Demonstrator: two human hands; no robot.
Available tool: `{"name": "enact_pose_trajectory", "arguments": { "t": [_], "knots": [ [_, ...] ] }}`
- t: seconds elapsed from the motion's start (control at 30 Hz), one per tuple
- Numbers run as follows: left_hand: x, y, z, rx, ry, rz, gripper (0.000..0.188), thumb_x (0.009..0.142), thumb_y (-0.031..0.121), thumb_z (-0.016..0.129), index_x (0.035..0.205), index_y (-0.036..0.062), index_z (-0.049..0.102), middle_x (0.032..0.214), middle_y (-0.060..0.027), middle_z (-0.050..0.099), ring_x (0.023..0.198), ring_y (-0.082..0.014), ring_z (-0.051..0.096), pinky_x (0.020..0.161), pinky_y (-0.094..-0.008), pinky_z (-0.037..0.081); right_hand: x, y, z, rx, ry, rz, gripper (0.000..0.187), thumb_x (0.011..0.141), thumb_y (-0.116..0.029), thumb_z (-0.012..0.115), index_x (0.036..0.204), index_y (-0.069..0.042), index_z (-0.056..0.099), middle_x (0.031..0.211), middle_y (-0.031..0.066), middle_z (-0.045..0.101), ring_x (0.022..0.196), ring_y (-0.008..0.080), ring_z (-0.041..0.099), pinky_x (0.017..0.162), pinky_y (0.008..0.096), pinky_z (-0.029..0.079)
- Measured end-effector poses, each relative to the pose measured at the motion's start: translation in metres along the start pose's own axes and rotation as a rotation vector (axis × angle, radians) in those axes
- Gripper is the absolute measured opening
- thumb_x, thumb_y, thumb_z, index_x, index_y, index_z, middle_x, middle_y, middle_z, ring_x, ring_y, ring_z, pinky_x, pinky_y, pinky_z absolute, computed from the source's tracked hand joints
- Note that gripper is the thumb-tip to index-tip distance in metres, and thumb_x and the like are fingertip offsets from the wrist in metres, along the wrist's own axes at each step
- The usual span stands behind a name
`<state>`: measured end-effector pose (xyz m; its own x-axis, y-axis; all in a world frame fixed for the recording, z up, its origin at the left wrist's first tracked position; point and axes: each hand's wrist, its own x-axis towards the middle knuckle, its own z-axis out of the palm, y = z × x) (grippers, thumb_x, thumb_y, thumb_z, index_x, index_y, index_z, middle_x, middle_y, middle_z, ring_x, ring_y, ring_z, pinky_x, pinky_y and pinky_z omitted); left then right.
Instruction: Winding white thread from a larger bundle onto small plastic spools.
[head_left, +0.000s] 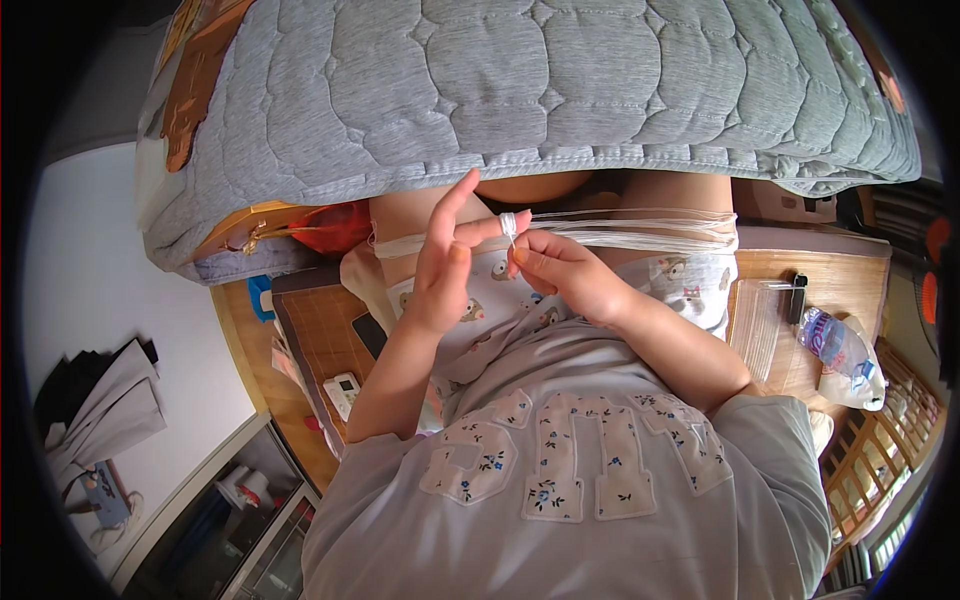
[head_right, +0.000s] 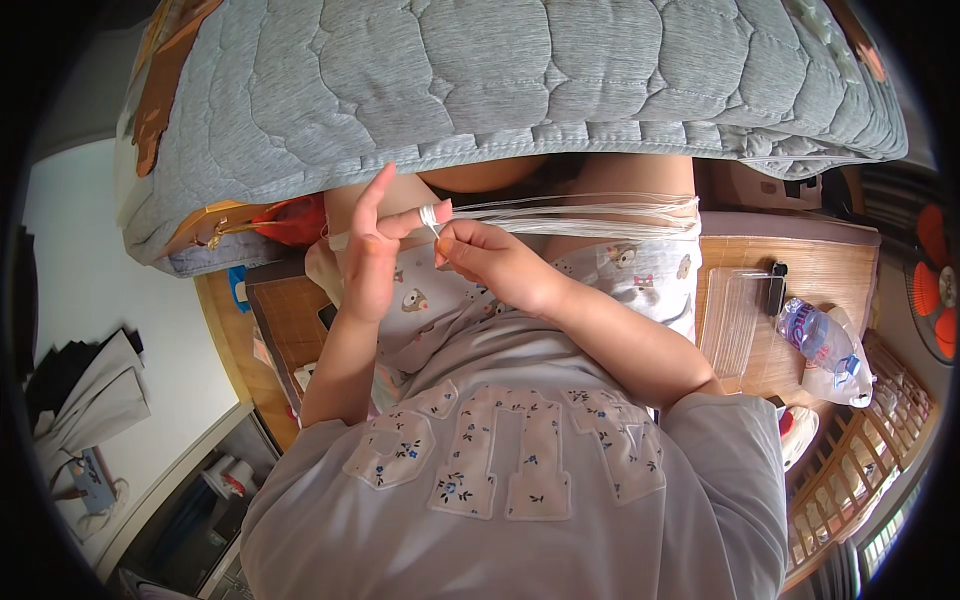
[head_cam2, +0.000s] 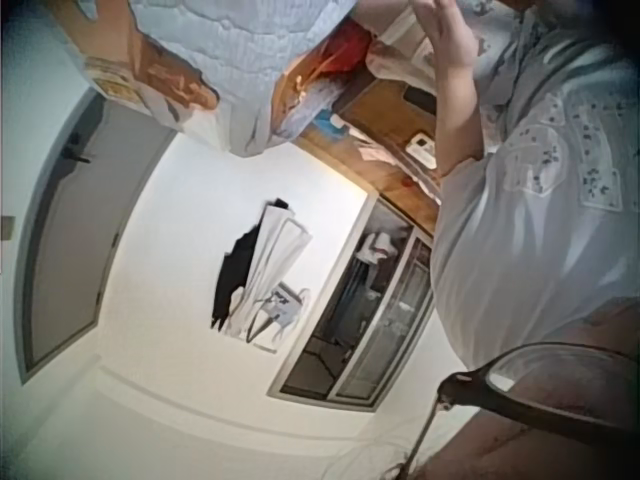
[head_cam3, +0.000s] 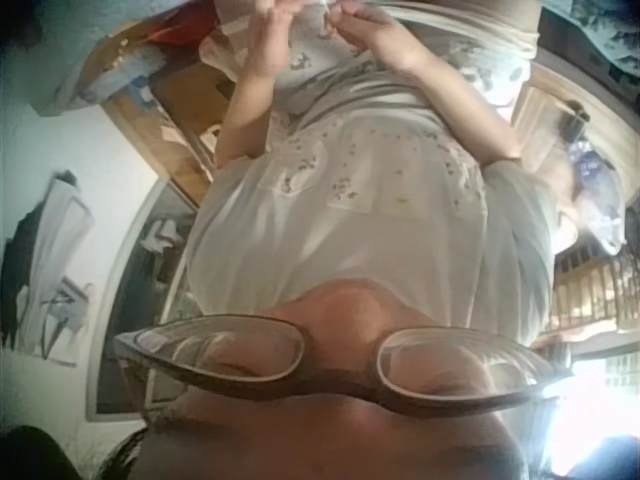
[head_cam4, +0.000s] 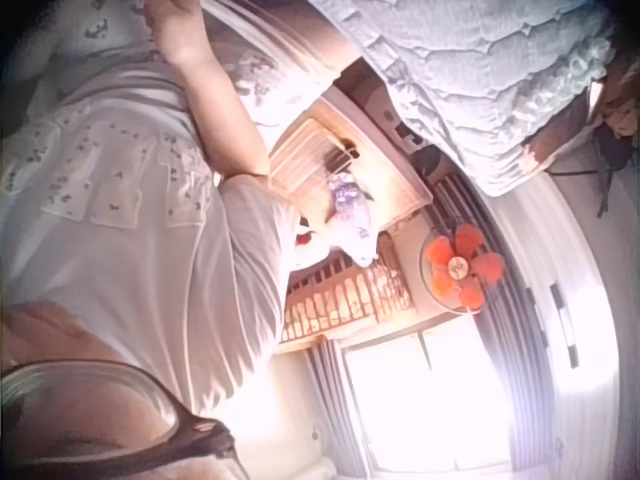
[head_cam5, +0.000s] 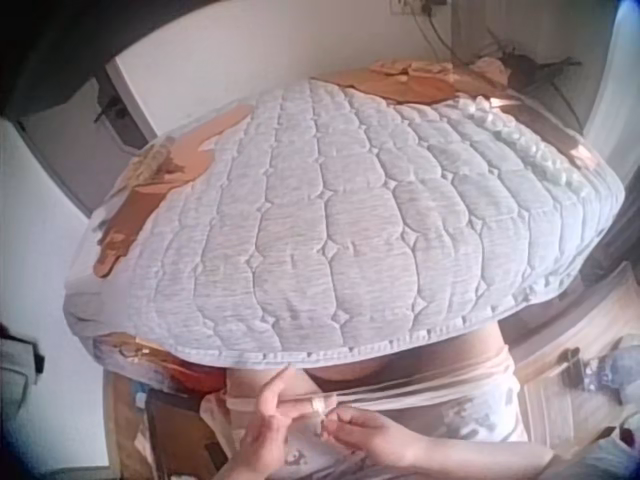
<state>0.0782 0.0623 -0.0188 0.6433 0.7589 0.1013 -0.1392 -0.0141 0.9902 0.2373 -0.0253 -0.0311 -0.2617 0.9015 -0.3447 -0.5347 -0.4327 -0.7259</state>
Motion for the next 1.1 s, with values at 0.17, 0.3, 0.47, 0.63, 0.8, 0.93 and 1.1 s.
{"name": "enact_pose_trajectory", "arguments": {
  "t": [0.17,0.3,0.47,0.63,0.8,0.93,1.1],
  "knots": [
    [-0.003,0.013,-0.011,-0.182,-0.164,-0.167,0.065,0.102,0.044,0.043,0.143,-0.0057,0.035,0.089,-0.0101,0.071,0.09,-0.0174,0.064,0.097,-0.034,0.041,0.001,-0.002,-0.007,0.065,0.092,-0.032,0.022,0.103,-0.027,0.051,0.094,-0.008,0.059,0.074,-0.0075,0.044,0.065,0.003,0.033,0.056,0.0202,0.028],
    [-0.001,0.017,-0.02,0.686,-0.24,0.138,0.048,0.098,0.029,0.055,0.136,0.0002,0.05,0.085,-0.0064,0.07,0.079,-0.018,0.065,0.095,-0.0365,0.044,0.002,0.0,-0.006,-0.102,0.171,-0.159,0.016,0.102,-0.02,0.053,0.096,-0.006,0.058,0.083,-0.006,0.053,0.068,0.0027,0.038,0.061,0.0198,0.033],
    [0.002,0.012,-0.004,0.807,-0.083,0.225,0.049,0.09,0.013,0.065,0.136,0.0031,0.053,0.086,-0.0074,0.07,0.081,-0.0207,0.067,0.092,-0.041,0.048,0.004,0.002,-0.004,-0.143,0.203,-0.245,0.015,0.101,-0.015,0.056,0.1,0.0,0.061,0.087,-0.0036,0.058,0.076,0.0036,0.048,0.068,0.0205,0.041],
    [0.0,0.005,0.01,0.422,-0.015,0.042,0.057,0.09,0.003,0.065,0.142,0.0005,0.042,0.103,-0.0131,0.072,0.089,-0.0183,0.067,0.091,-0.0302,0.049,0.001,0.0,-0.004,-0.127,0.191,-0.179,0.017,0.1,-0.016,0.057,0.101,0.0,0.063,0.087,-0.0015,0.061,0.076,0.0046,0.052,0.067,0.0215,0.044],
    [-0.003,0.001,0.019,0.021,0.096,-0.22,0.052,0.093,0.003,0.063,0.141,0.0007,0.041,0.115,-0.014,0.07,0.106,-0.0174,0.065,0.09,-0.0294,0.05,0.0,0.0,-0.002,-0.134,0.249,-0.19,0.017,0.098,-0.017,0.061,0.097,0.0,0.064,0.085,-0.001,0.062,0.073,0.0045,0.053,0.065,0.0211,0.044],
    [-0.003,-0.001,0.02,-0.262,0.163,-0.281,0.05,0.093,0.003,0.064,0.139,0.0036,0.043,0.115,-0.0129,0.069,0.107,-0.0171,0.065,0.089,-0.0308,0.051,-0.002,0.001,-0.004,-0.207,0.285,-0.188,0.015,0.095,-0.016,0.066,0.095,0.0,0.066,0.081,-0.0018,0.063,0.07,0.0046,0.053,0.063,0.0206,0.044],
    [-0.005,-0.002,0.008,-0.809,0.156,-0.505,0.052,0.09,0.003,0.067,0.138,0.0094,0.045,0.111,-0.01,0.069,0.103,-0.0157,0.066,0.094,-0.0309,0.049,-0.003,0.001,-0.007,-0.17,0.218,-0.29,0.013,0.091,-0.013,0.07,0.094,-0.001,0.066,0.081,-0.0006,0.065,0.073,0.0044,0.055,0.064,0.0213,0.045]
  ]
}}
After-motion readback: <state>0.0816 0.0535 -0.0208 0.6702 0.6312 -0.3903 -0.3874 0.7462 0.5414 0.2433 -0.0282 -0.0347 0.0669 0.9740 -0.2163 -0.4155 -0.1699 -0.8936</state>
